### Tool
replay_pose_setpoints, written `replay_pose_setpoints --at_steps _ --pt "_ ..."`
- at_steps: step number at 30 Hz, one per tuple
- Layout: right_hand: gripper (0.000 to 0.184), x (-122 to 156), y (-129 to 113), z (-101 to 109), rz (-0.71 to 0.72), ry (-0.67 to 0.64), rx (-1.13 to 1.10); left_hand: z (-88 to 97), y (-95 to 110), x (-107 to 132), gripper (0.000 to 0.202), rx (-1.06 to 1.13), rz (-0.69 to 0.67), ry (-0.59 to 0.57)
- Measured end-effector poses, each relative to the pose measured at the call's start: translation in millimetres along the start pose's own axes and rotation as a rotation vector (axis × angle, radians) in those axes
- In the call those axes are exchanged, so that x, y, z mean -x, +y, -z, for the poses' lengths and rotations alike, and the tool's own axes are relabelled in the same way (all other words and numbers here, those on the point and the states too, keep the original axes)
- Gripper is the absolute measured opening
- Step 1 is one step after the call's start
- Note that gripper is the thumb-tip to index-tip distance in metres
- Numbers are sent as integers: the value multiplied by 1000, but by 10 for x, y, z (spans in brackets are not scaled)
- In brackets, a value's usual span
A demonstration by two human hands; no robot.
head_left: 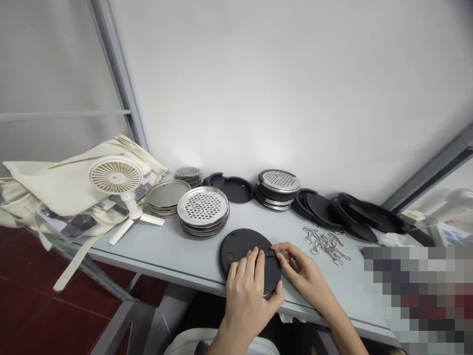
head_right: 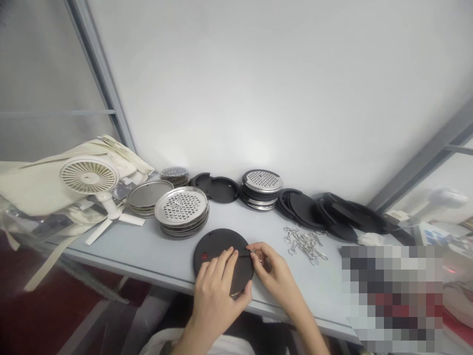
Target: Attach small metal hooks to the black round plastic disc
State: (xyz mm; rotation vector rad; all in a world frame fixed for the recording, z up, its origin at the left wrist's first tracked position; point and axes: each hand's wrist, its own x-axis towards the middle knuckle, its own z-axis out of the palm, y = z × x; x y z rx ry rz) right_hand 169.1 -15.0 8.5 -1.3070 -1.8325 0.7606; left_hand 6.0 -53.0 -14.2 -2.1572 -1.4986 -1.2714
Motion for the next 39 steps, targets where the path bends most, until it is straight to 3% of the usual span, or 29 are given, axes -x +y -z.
replay_pose_setpoints --at_steps 20,30,39 --pt "30 -50 42 52 54 215 104 0 -4 18 50 18 -1 -5" --pt "33 -59 75 -17 -68 120 -124 2 0 17 49 11 3 -14" --pt "26 -31 50 -8 -45 47 -35 -1 -3 12 48 6 -1 -14"
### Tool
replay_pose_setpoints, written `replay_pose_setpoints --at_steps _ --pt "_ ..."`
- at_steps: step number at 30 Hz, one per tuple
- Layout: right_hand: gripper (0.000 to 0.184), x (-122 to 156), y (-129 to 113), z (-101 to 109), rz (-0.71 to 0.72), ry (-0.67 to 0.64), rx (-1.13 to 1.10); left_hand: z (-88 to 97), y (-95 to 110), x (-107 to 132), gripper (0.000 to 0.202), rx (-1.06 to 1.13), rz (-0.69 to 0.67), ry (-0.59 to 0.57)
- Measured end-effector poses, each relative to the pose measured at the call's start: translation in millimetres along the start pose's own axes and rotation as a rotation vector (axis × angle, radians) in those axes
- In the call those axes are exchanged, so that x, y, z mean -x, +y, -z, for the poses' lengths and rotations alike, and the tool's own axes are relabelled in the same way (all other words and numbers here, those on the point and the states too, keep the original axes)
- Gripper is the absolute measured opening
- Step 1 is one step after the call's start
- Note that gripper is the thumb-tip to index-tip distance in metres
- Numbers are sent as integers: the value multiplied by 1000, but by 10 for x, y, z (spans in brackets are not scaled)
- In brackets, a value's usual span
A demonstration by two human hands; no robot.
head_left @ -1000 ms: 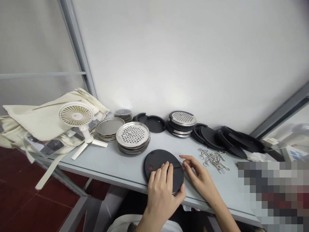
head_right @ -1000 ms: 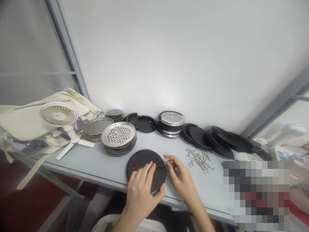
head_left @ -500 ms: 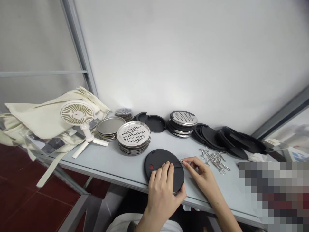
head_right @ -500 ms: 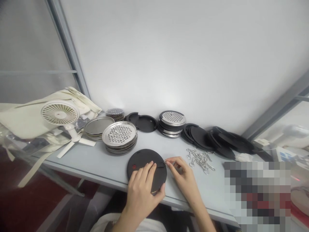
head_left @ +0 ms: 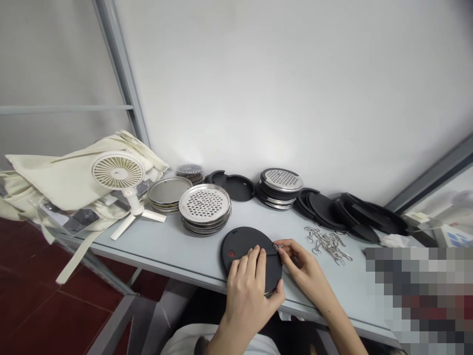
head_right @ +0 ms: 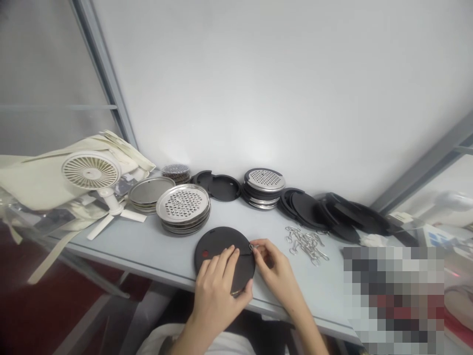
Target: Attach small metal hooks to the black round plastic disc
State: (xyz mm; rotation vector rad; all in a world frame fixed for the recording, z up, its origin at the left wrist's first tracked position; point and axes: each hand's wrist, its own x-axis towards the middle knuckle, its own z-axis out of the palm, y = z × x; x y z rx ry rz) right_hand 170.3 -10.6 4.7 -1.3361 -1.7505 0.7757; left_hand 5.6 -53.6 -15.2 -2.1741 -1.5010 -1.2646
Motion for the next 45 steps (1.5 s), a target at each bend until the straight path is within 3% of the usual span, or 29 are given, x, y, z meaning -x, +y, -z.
replay_pose_setpoints --at_steps 18,45 --pt "31 9 45 23 -10 -66 -71 2 3 6 48 10 11 -2" --pt "35 -1 -9 34 -48 -59 -149 22 2 -14 46 12 2 17"
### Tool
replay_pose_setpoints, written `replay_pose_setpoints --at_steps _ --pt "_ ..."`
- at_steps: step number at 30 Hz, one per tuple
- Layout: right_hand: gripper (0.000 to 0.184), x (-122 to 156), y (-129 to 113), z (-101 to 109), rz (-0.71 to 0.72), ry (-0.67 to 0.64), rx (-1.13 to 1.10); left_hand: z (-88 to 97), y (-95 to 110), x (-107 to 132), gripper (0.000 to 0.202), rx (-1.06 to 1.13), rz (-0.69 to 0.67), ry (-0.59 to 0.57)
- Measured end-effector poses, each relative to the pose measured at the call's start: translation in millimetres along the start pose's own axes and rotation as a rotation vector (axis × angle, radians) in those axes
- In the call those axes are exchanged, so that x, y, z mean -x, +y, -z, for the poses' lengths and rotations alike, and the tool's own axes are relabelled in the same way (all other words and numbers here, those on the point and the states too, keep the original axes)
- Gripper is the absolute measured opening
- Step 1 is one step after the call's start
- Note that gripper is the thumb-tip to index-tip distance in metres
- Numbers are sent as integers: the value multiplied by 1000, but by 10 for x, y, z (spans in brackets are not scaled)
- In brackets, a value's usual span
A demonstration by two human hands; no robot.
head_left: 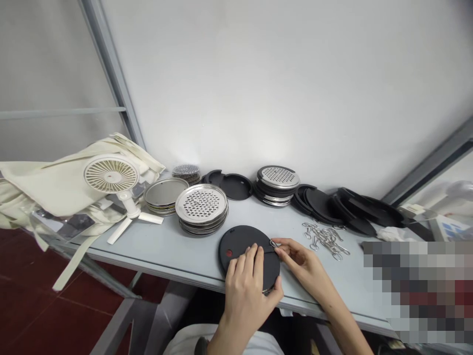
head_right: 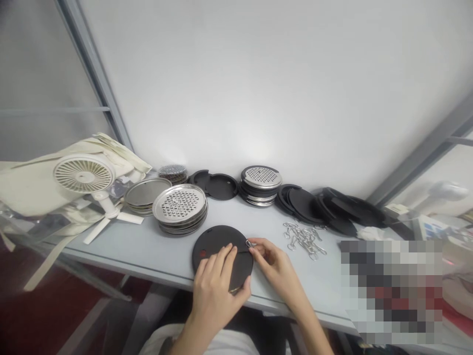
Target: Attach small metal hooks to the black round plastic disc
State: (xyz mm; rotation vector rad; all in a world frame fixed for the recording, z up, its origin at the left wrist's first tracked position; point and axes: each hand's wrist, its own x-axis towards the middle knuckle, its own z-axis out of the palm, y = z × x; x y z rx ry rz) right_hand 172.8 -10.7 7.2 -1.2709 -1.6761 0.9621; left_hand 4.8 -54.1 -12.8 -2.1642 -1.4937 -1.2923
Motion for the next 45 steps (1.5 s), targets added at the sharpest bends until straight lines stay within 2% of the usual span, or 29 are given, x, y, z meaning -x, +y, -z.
replay_pose_setpoints --at_steps 9,20,45 --pt "32 0 -7 9 67 42 145 -3 -1 -14 46 -19 0 -11" --pt "30 11 -9 -1 117 19 199 2 -1 10 45 -13 2 -18" --pt "33 32 -71 -4 87 -10 243 16 0 -17 43 0 1 -11"
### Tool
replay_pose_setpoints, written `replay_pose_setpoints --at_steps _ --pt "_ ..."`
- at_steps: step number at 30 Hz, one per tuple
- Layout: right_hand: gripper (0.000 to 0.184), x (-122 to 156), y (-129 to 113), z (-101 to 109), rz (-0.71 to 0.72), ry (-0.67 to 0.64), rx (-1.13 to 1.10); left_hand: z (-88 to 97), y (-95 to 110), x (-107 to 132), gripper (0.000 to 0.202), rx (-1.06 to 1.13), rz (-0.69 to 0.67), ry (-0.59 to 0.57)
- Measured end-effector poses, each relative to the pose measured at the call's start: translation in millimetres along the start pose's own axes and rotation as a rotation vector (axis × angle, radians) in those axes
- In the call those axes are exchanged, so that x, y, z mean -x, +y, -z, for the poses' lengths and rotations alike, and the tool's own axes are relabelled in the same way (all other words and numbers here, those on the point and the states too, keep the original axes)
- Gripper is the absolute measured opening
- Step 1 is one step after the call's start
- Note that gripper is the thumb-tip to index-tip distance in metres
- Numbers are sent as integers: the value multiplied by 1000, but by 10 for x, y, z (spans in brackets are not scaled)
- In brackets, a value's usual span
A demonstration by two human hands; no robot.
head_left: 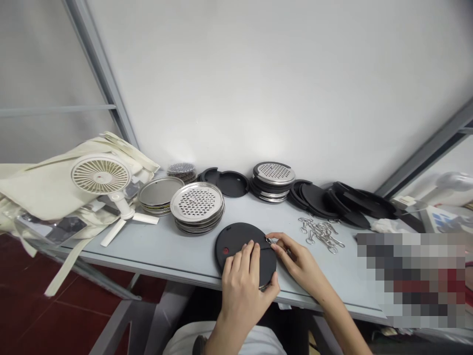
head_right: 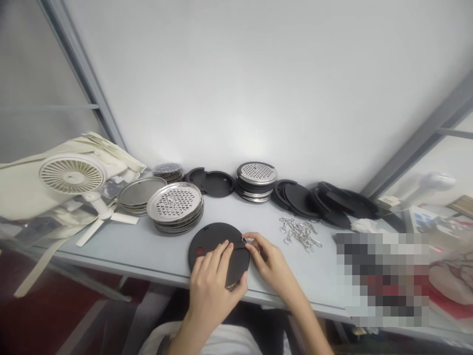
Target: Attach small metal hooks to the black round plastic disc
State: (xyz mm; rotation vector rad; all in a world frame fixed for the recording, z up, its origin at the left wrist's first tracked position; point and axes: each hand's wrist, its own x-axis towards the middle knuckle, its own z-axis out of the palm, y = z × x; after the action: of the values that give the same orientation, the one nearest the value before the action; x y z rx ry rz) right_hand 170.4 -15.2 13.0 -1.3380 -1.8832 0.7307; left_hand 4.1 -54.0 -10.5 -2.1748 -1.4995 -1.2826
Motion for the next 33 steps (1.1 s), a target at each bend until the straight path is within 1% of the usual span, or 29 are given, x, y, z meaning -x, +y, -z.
replay_pose_setpoints --at_steps 10,20,22,26,33 --pt "34 2 -3 -15 1 19 8 1 0 2 43 3 -2 -5" --pt "31 14 11 -1 -27 110 -81 7 -1 6 44 2 3 -10" --pt "31 4 31 -10 -23 92 -89 4 -3 3 44 2 5 -11" --pt "32 -9 32 -22 -30 -15 -88 -4 -9 4 43 1 4 0" --pt "32 8 21 -11 -22 -46 -93 -21 -8 24 45 -2 3 -2"
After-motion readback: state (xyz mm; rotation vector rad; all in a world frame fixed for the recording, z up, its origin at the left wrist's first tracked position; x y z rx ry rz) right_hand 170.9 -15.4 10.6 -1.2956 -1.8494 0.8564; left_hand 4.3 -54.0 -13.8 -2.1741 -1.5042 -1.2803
